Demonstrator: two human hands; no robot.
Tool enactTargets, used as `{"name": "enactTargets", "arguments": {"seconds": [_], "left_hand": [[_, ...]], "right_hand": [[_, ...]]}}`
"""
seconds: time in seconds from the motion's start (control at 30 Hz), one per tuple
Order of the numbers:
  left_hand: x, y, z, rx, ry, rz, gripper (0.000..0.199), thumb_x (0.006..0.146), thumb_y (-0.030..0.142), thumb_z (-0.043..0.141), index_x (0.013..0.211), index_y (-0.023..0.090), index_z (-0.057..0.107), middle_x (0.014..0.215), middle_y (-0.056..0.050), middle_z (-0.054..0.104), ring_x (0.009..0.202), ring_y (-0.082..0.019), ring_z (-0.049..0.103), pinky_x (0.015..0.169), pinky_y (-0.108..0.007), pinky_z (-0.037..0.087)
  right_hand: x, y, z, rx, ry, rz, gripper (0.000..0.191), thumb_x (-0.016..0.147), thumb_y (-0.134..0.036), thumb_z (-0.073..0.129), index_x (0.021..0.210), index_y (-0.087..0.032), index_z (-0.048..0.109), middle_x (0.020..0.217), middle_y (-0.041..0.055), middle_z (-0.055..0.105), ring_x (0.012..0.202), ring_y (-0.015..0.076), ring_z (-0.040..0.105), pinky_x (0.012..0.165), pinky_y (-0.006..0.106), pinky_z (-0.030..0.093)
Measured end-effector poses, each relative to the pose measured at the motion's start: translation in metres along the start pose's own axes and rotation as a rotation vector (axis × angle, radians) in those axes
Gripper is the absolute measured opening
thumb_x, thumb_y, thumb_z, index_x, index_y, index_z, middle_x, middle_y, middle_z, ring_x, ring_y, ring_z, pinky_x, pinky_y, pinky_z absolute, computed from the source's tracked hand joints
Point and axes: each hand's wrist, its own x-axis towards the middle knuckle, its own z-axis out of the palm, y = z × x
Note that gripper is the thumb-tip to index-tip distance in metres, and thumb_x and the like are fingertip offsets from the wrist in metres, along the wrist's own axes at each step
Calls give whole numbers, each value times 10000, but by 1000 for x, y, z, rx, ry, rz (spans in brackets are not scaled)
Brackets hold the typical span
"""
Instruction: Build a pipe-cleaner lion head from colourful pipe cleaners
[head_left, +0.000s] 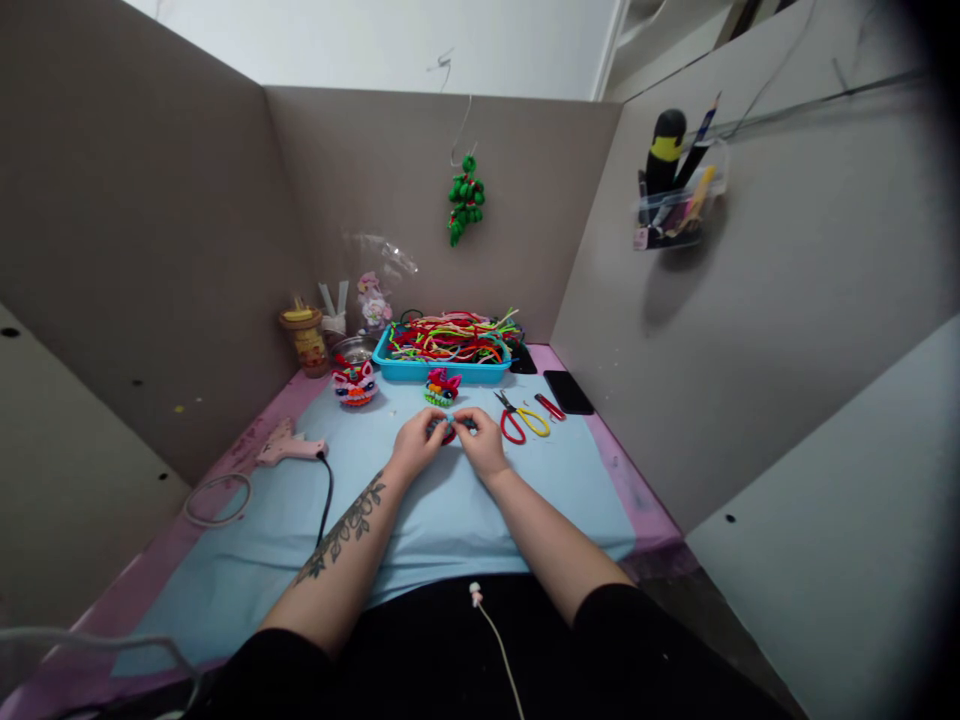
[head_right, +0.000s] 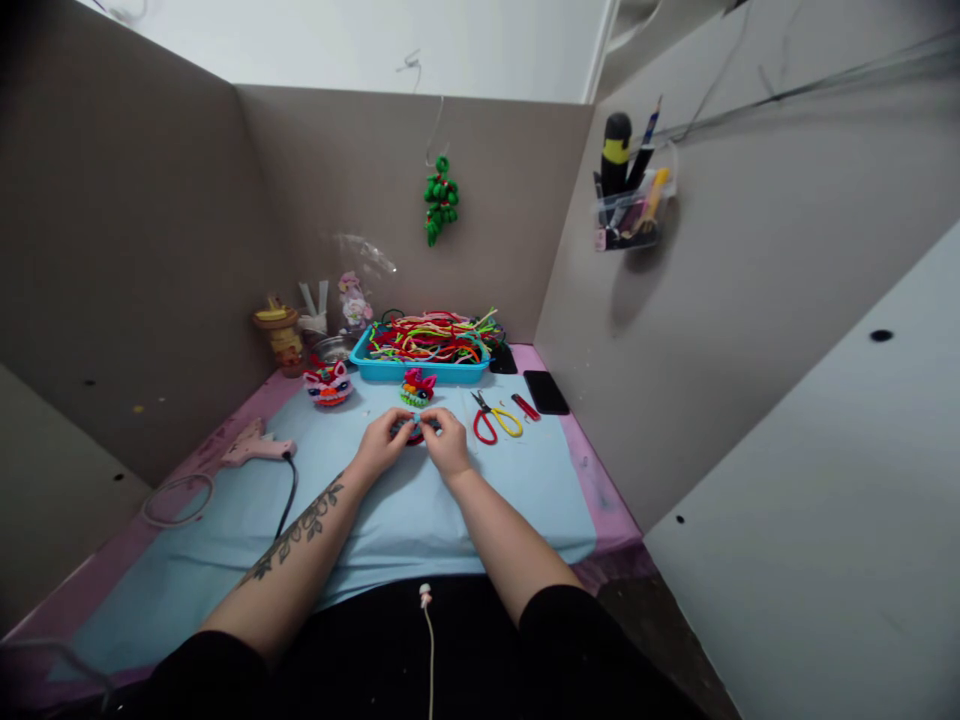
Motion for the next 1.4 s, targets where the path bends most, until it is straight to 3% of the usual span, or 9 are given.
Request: {"name": "enactTargets", "arguments": {"seconds": [0.37,0.63,1.0,1.4], "left_hand": [[2,-2,2,-31,-21,-16,203,826,282,516,944,190,653,926,-49,707,824,-182,644,754,-283,482],[1,-5,2,51,13,15,201,822,295,526,938,194,656,923,-50,702,830,-182,637,759,-284,484],[0,-1,0,95,20,31,203,812,280,539,958,206,659,975,-55,701,908,-197,637,809,-299,484],[1,-3,-1,117,7,22,195,796,271,555,933,196,671,932,-43,709,853,-186,642,767,-281,481]], "right_hand": [[0,0,5,132,11,84,110,736,-301,621,764,-195,610,782,22,653,756,168,613,725,292,497],[-1,0,5,84,7,109,198,755,-315,602,914,-196,600,863,40,667,831,190,630,718,289,495],[0,4,5,78,-48,117,187,796,-318,552,933,-195,579,865,35,657,815,183,626,720,287,487],[1,-1,0,16,-50,-6,69,738,-230,591,754,-192,646,838,42,635,823,179,596,727,288,484]]}}
